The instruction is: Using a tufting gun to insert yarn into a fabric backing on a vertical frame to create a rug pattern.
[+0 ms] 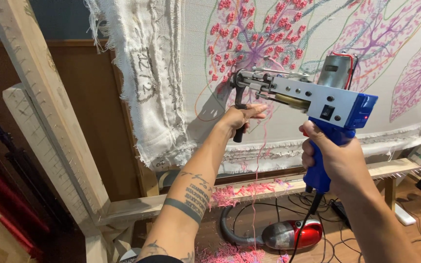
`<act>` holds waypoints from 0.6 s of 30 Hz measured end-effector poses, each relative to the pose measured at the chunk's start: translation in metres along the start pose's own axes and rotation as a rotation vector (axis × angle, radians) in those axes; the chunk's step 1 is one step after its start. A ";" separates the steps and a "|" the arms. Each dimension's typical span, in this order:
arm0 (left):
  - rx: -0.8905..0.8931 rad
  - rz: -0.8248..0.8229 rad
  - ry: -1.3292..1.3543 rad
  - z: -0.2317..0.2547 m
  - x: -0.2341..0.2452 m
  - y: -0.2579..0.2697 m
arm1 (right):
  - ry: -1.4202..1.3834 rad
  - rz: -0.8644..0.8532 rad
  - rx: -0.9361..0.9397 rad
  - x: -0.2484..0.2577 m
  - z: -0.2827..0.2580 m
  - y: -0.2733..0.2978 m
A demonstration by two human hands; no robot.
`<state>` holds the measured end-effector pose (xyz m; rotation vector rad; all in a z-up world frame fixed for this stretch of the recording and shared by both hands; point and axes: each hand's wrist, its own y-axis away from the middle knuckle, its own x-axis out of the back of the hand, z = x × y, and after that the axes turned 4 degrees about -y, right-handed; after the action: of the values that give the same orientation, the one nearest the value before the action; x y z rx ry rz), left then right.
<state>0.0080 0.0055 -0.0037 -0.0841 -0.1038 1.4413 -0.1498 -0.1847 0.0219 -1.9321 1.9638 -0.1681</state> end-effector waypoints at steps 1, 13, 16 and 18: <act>-0.001 0.001 0.001 0.003 0.000 0.002 | 0.000 -0.002 0.001 0.000 0.000 -0.002; -0.018 0.003 -0.036 0.019 0.000 0.005 | -0.042 -0.029 0.040 0.002 0.002 -0.013; -0.003 -0.009 -0.055 0.018 -0.005 0.010 | -0.045 -0.052 0.033 0.013 0.001 -0.010; -0.032 -0.128 0.033 0.019 -0.011 0.012 | -0.011 -0.057 0.098 0.024 -0.001 -0.009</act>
<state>-0.0073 -0.0036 0.0137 -0.1255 -0.1032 1.3104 -0.1414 -0.2089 0.0216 -1.9234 1.8587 -0.2636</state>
